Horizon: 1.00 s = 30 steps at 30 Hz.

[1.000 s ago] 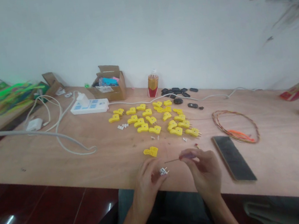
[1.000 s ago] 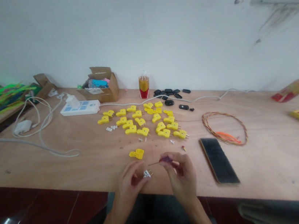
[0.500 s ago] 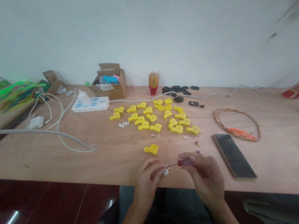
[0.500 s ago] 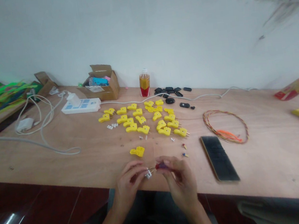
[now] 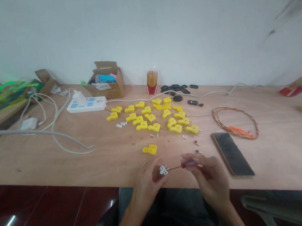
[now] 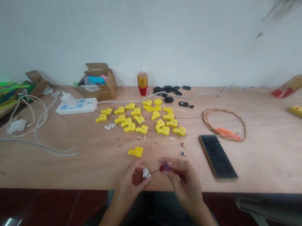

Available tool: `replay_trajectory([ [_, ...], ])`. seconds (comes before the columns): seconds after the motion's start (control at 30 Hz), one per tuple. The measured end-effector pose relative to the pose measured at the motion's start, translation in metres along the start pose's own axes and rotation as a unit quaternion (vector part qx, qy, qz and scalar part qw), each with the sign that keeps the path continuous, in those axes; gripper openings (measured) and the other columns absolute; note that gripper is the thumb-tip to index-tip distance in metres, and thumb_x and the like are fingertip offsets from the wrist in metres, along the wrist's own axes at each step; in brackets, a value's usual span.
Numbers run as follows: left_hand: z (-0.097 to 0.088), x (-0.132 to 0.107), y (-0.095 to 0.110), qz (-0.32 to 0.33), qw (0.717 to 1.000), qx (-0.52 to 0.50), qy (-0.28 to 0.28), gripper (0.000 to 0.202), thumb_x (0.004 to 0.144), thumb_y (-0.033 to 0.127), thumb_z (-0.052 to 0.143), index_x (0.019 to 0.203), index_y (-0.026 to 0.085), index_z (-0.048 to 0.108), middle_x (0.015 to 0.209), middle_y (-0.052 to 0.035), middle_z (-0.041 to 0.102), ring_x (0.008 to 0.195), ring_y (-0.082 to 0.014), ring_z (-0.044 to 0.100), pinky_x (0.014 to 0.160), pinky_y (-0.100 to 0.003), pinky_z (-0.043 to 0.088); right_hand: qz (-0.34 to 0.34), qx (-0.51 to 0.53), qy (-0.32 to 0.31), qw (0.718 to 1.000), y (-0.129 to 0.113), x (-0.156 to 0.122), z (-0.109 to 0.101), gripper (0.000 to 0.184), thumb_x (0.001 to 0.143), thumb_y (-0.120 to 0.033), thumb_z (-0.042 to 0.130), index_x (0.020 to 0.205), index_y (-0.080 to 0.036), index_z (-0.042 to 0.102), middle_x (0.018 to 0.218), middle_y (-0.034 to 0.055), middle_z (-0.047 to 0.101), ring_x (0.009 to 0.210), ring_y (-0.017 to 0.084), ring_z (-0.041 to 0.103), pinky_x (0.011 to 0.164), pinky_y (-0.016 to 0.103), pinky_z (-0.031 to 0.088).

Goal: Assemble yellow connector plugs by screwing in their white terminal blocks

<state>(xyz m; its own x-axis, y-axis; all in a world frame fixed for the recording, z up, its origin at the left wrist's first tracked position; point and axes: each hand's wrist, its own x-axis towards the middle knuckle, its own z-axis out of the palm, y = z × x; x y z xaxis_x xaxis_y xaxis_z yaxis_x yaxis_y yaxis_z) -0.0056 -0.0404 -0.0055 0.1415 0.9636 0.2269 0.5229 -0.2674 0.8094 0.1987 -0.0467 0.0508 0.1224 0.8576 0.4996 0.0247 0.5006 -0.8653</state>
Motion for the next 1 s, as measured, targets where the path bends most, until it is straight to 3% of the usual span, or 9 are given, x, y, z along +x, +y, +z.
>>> replay_trajectory([
  [0.3, -0.002, 0.001, 0.002, 0.024, 1.0, 0.005, 0.004, 0.052, 0.081, 0.017, 0.085, 0.13, 0.028, 0.069, 0.104, -0.0024, 0.081, 0.098, -0.0261, 0.077, 0.089, -0.041, 0.064, -0.003, -0.027, -0.03, 0.999, 0.007, -0.004, 0.002, 0.021, 0.099, -0.014, 0.072, 0.114, -0.029, 0.068, 0.11, 0.0065, 0.084, 0.092, 0.02, 0.083, 0.074, 0.034, 0.072],
  [0.6, -0.002, 0.0, 0.001, 0.028, 1.0, 0.009, 0.0, 0.05, 0.083, 0.018, 0.085, 0.129, 0.027, 0.069, 0.104, -0.0031, 0.081, 0.1, -0.0272, 0.077, 0.091, -0.042, 0.064, -0.052, -0.094, -0.071, 0.992, 0.019, -0.006, -0.003, 0.036, 0.09, -0.009, 0.08, 0.118, -0.031, 0.071, 0.103, 0.0042, 0.081, 0.088, 0.021, 0.081, 0.075, 0.034, 0.07],
  [0.8, 0.0, 0.0, 0.0, 0.033, 0.999, 0.007, 0.009, 0.045, 0.085, 0.022, 0.083, 0.128, 0.027, 0.07, 0.11, -0.0048, 0.081, 0.101, -0.0271, 0.077, 0.092, -0.042, 0.063, -0.052, -0.144, -0.173, 0.973, -0.002, 0.001, 0.0, 0.035, 0.099, -0.011, 0.066, 0.128, -0.029, 0.067, 0.118, 0.0096, 0.081, 0.102, 0.024, 0.081, 0.087, 0.039, 0.068],
  [0.93, 0.001, 0.0, -0.003, 0.036, 0.999, 0.013, 0.014, 0.044, 0.086, 0.026, 0.083, 0.128, 0.027, 0.07, 0.106, -0.0047, 0.081, 0.097, -0.0269, 0.077, 0.089, -0.041, 0.064, -0.097, -0.144, -0.122, 0.977, -0.005, 0.007, 0.009, 0.023, 0.094, -0.011, 0.074, 0.109, -0.029, 0.071, 0.093, 0.0033, 0.077, 0.079, 0.019, 0.078, 0.068, 0.029, 0.066],
  [1.0, 0.002, 0.0, -0.006, 0.04, 0.999, 0.016, 0.017, 0.044, 0.086, 0.026, 0.083, 0.128, 0.026, 0.07, 0.103, -0.0042, 0.081, 0.095, -0.0267, 0.077, 0.087, -0.041, 0.065, -0.119, -0.148, -0.1, 0.977, -0.001, 0.008, 0.014, 0.024, 0.092, -0.012, 0.076, 0.107, -0.029, 0.07, 0.089, 0.0014, 0.073, 0.074, 0.018, 0.075, 0.064, 0.028, 0.063],
])
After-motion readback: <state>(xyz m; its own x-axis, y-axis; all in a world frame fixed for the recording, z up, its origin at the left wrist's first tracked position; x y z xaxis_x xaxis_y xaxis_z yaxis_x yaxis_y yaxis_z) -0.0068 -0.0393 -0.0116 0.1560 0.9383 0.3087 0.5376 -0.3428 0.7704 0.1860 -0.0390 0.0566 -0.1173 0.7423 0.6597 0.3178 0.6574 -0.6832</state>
